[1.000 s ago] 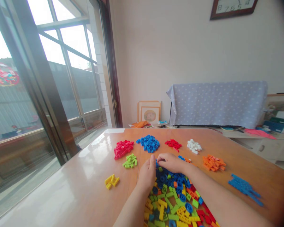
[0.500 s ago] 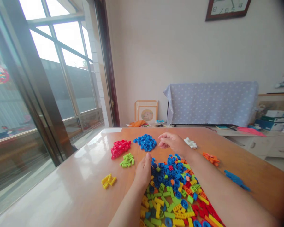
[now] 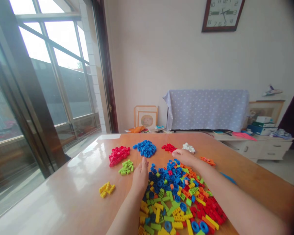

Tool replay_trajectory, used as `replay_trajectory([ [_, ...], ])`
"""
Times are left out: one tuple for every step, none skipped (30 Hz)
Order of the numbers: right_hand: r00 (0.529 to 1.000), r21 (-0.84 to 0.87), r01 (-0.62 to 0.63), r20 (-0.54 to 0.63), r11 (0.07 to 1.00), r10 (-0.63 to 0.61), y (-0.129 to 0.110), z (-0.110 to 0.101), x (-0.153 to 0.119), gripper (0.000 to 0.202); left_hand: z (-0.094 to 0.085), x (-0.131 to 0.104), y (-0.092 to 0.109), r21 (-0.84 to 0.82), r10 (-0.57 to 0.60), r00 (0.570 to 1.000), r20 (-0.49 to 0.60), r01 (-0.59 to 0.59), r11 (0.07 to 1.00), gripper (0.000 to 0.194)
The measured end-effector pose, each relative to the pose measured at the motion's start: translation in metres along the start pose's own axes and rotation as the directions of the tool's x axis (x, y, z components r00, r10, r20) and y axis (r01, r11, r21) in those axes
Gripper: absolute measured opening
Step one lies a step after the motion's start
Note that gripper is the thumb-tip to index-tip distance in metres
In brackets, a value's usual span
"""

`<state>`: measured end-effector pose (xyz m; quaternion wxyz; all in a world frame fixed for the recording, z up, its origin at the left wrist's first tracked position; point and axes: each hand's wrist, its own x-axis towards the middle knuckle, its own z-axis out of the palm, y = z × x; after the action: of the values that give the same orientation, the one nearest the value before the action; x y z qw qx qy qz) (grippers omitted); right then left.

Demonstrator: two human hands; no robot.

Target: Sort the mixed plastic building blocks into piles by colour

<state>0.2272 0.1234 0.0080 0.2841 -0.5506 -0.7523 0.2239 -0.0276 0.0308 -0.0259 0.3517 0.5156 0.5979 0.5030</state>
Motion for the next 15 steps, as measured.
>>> replay_trajectory([
  [1.0,-0.035,0.008,0.024,0.999,-0.007,0.004,0.005,-0.003,0.039,0.0,0.0,0.0,0.039,0.018,1.0,-0.002,-0.018,0.999,0.081],
  [0.999,-0.067,0.019,0.048,0.998,-0.016,0.007,0.01,-0.007,0.042,0.001,-0.001,0.0,0.082,0.037,0.999,0.003,-0.037,0.996,0.079],
  [0.997,-0.095,0.033,0.071,0.995,-0.026,0.008,0.014,-0.01,0.045,0.001,-0.003,0.001,0.126,0.052,0.999,0.013,-0.053,0.991,0.077],
  [0.995,-0.118,0.047,0.09,0.992,-0.036,0.009,0.018,-0.012,0.048,0.002,-0.005,0.002,0.168,0.066,0.997,0.033,-0.071,0.983,0.076],
  [0.993,-0.139,0.061,0.107,0.988,-0.046,0.009,0.022,-0.014,0.049,0.003,-0.007,0.003,0.204,0.079,0.995,0.056,-0.089,0.975,0.075],
  [0.991,-0.155,0.074,0.121,0.985,-0.056,0.008,0.026,-0.016,0.048,0.004,-0.009,0.005,0.234,0.091,0.993,0.081,-0.108,0.966,0.074],
  [0.989,-0.166,0.086,0.134,0.982,-0.064,0.006,0.029,-0.017,0.047,0.004,-0.011,0.006,0.257,0.104,0.989,0.103,-0.128,0.958,0.073],
  [0.987,-0.176,0.1,0.145,0.979,-0.074,0.004,0.031,-0.018,0.046,0.005,-0.012,0.007,0.274,0.116,0.986,0.12,-0.145,0.951,0.072],
  [0.983,-0.186,0.117,0.161,0.976,-0.087,0.001,0.034,-0.019,0.044,0.005,-0.014,0.007,0.286,0.127,0.982,0.136,-0.162,0.945,0.071],
  [0.978,-0.195,0.139,0.181,0.971,-0.103,-0.002,0.036,-0.02,0.044,0.005,-0.014,0.008,0.296,0.138,0.979,0.148,-0.177,0.939,0.069],
  [0.972,-0.202,0.163,0.203,0.966,-0.122,-0.006,0.039,-0.02,0.043,0.005,-0.015,0.008,0.306,0.145,0.977,0.159,-0.188,0.933,0.068],
  [0.965,-0.205,0.188,0.221,0.961,-0.142,-0.01,0.041,-0.022,0.043,0.005,-0.015,0.007,0.313,0.153,0.973,0.171,-0.201,0.928,0.066],
  [0.959,-0.201,0.212,0.233,0.956,-0.163,-0.015,0.043,-0.023,0.043,0.005,-0.015,0.007,0.317,0.161,0.97,0.181,-0.213,0.924,0.065],
  [0.953,-0.188,0.234,0.241,0.954,-0.186,-0.02,0.045,-0.024,0.042,0.005,-0.015,0.007,0.32,0.169,0.967,0.188,-0.223,0.921,0.064],
  [0.947,-0.165,0.253,0.245,0.953,-0.209,-0.026,0.047,-0.025,0.041,0.005,-0.015,0.007,0.321,0.176,0.965,0.192,-0.231,0.919,0.064],
])
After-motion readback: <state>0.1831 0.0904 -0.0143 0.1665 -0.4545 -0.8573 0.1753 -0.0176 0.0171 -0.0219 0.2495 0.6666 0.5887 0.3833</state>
